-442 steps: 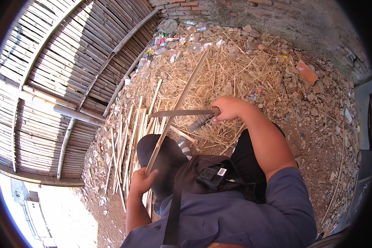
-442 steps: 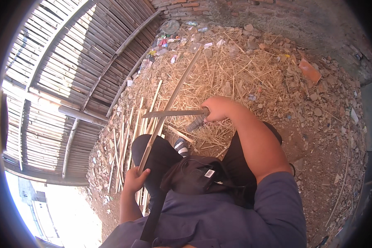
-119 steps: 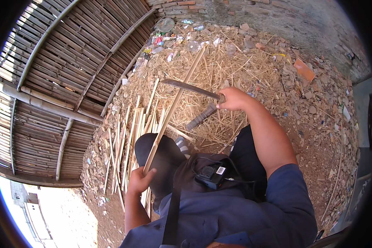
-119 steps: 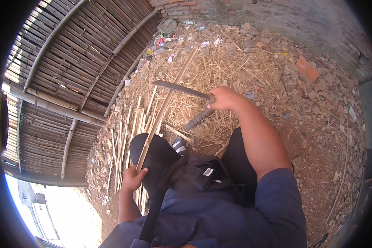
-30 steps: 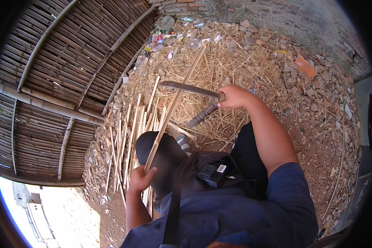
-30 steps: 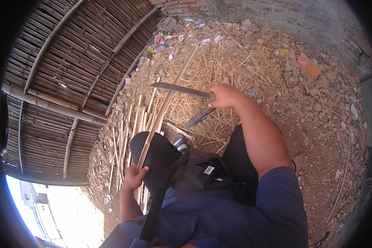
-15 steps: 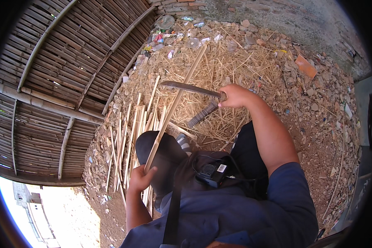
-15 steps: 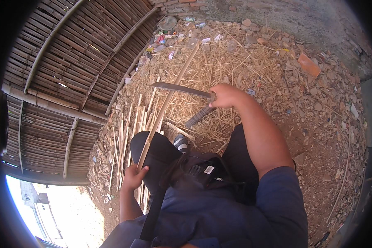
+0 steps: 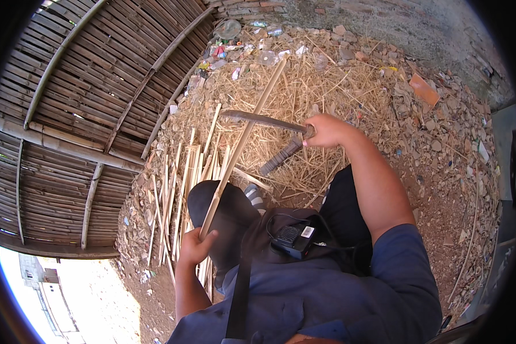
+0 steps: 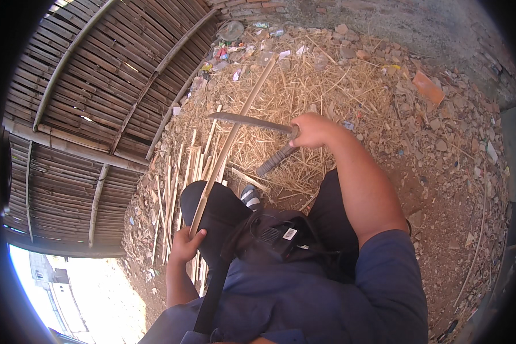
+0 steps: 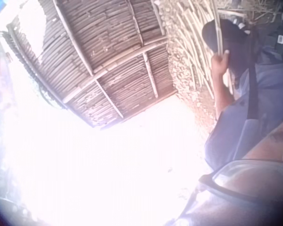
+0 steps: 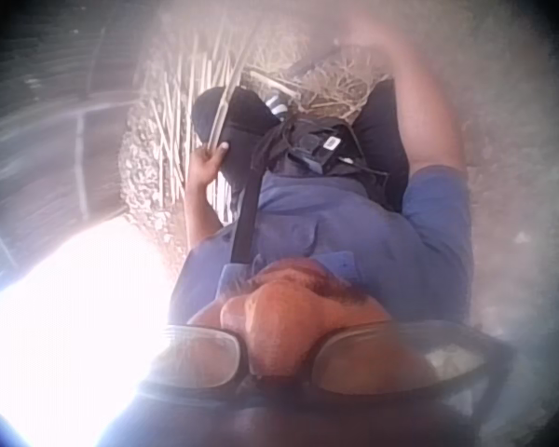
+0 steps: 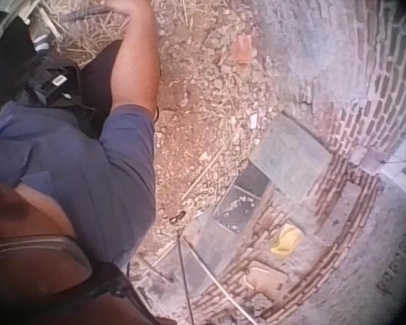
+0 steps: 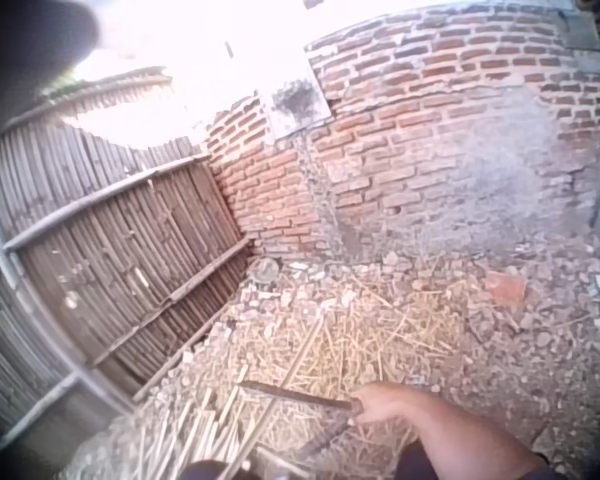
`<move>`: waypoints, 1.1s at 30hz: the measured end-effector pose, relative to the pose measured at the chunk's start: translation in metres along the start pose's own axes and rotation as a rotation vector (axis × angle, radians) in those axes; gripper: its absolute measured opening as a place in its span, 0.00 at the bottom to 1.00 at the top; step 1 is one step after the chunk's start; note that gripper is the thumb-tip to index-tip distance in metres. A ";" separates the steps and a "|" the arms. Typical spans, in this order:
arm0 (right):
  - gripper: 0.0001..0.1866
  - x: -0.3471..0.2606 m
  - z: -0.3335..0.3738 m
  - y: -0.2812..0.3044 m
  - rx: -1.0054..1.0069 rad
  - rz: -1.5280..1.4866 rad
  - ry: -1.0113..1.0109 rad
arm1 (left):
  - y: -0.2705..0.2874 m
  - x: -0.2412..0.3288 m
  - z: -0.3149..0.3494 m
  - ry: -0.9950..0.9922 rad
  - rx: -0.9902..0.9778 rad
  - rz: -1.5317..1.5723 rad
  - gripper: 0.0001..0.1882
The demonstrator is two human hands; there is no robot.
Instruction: The person sits on the ground and uses a curved blade to scrape and sharpen a long, thin bamboo stick. They hold the stick with their left hand and repeatedly draw the blade along its length with their right hand to smooth the surface.
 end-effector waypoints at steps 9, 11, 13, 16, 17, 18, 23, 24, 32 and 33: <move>0.20 -0.003 0.008 0.001 0.031 -0.029 0.045 | 0.000 -0.009 0.000 0.009 -0.015 0.009 0.19; 0.20 -0.002 0.009 0.004 0.016 -0.058 0.026 | 0.001 -0.003 0.001 0.007 -0.023 0.001 0.19; 0.20 0.005 0.006 0.010 -0.006 -0.077 -0.016 | -0.001 0.000 0.002 -0.002 -0.021 0.023 0.19; 0.19 0.007 0.005 0.008 0.062 -0.026 -0.021 | -0.003 0.004 0.002 -0.015 -0.007 0.061 0.18; 0.19 0.004 0.008 0.006 0.071 0.000 -0.006 | -0.003 0.007 0.001 -0.013 -0.008 0.048 0.18; 0.18 -0.004 0.011 0.002 0.081 0.026 0.010 | -0.002 0.009 0.001 -0.011 -0.008 0.034 0.17; 0.17 -0.037 0.022 -0.017 0.007 0.196 0.117 | -0.002 -0.001 -0.002 0.003 -0.013 0.034 0.18; 0.17 -0.033 0.017 -0.017 0.003 0.163 0.106 | -0.001 -0.002 -0.003 0.014 -0.022 0.055 0.19; 0.16 -0.004 0.008 0.003 0.107 0.029 -0.078 | -0.001 0.007 -0.001 -0.027 0.008 -0.035 0.20; 0.16 -0.011 0.007 -0.005 0.120 0.064 -0.003 | -0.002 0.006 -0.002 -0.025 0.011 -0.026 0.20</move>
Point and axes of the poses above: each hand's wrist, its own z-axis away from the middle knuckle, its own y-axis out of the back of the hand, x = y × z, the point moved 2 cm from there along -z, towards the middle knuckle, and after that the axes turned 8 degrees about -y, right-handed, at the moved point
